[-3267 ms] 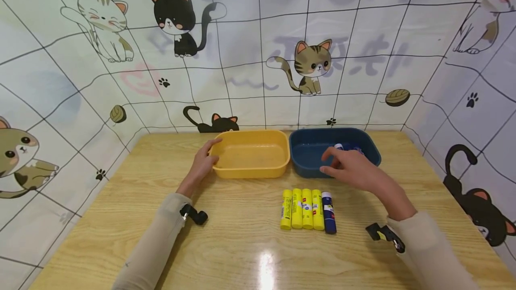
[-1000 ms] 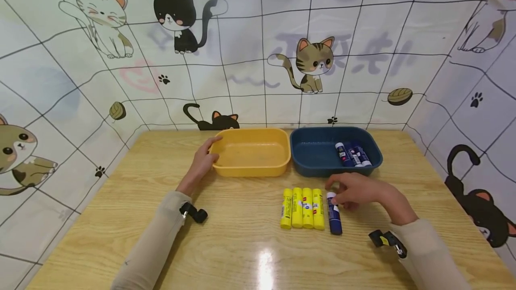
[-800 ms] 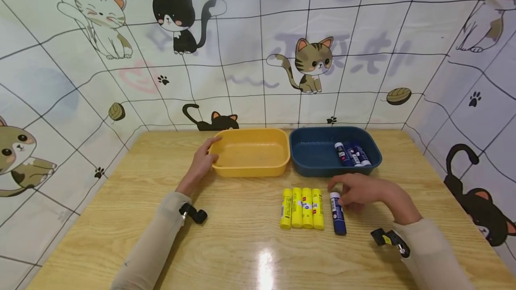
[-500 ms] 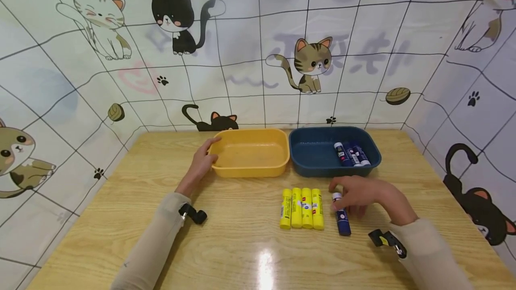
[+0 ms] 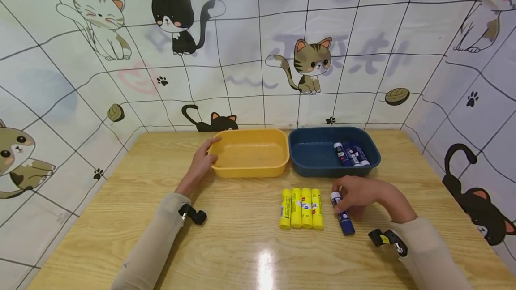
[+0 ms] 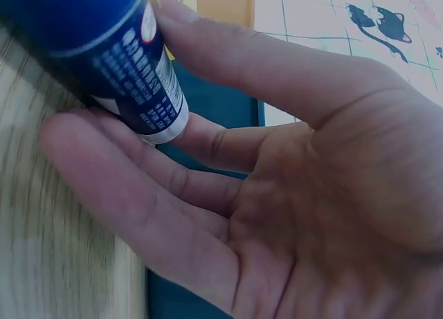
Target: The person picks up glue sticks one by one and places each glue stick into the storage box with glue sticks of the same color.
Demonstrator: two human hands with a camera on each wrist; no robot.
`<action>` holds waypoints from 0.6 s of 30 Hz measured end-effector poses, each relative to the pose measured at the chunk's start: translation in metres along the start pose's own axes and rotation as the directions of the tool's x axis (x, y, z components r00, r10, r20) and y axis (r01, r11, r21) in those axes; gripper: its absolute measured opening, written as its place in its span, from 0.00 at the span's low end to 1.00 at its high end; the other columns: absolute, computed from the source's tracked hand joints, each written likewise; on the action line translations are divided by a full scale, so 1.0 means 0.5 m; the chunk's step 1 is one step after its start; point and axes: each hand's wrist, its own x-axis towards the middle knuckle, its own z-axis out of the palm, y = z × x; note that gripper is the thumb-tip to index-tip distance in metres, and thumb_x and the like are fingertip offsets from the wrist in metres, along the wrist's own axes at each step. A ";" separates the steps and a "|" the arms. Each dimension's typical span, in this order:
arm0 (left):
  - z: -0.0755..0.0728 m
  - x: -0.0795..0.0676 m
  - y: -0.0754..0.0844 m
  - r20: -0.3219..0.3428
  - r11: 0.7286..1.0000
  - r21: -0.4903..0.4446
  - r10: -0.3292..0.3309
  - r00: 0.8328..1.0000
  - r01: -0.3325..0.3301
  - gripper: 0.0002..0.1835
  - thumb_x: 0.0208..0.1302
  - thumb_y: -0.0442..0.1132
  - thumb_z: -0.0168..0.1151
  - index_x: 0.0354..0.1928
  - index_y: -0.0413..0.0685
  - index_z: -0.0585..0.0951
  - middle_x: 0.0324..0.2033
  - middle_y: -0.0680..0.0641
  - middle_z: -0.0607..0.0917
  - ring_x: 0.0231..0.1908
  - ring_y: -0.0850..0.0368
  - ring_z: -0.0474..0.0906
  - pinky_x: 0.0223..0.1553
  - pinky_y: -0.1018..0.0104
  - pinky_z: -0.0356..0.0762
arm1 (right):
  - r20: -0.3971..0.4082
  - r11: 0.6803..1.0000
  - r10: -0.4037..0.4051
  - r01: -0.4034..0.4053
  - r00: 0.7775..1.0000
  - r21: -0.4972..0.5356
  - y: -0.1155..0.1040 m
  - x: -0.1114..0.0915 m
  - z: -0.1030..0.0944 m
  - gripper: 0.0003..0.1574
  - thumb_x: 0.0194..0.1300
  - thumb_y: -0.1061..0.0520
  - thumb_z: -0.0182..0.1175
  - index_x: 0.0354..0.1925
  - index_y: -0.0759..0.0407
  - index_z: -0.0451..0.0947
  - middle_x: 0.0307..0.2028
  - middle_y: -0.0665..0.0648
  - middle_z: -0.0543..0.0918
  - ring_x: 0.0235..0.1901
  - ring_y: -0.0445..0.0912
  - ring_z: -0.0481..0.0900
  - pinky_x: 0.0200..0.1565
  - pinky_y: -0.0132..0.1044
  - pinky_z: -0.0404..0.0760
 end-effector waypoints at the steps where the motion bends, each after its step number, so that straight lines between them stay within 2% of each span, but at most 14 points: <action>1: 0.000 0.000 0.000 -0.001 1.000 0.002 0.001 1.000 -0.001 0.37 0.58 0.32 0.51 0.73 0.59 0.72 0.73 0.43 0.71 0.54 0.44 0.76 0.48 0.58 0.72 | 0.001 1.000 -0.008 0.008 1.000 0.007 0.001 0.001 -0.001 0.28 0.62 0.56 0.72 0.55 0.63 0.72 0.38 0.59 0.81 0.31 0.50 0.83 0.34 0.45 0.88; 10: 0.000 -0.001 0.000 0.003 1.000 -0.003 0.005 1.000 -0.005 0.37 0.58 0.31 0.51 0.73 0.58 0.72 0.74 0.44 0.71 0.53 0.44 0.75 0.46 0.60 0.72 | -0.014 0.996 -0.065 0.065 0.998 0.055 0.002 0.001 -0.005 0.31 0.62 0.60 0.70 0.58 0.66 0.69 0.39 0.60 0.79 0.32 0.51 0.84 0.36 0.49 0.89; 18: 0.000 -0.001 -0.001 0.008 1.000 -0.004 0.007 1.000 -0.007 0.36 0.60 0.31 0.51 0.73 0.59 0.72 0.74 0.44 0.70 0.56 0.45 0.75 0.45 0.61 0.72 | -0.047 0.989 -0.145 0.146 0.988 0.036 -0.005 -0.007 -0.007 0.29 0.63 0.59 0.70 0.57 0.63 0.69 0.38 0.59 0.77 0.32 0.50 0.83 0.34 0.47 0.88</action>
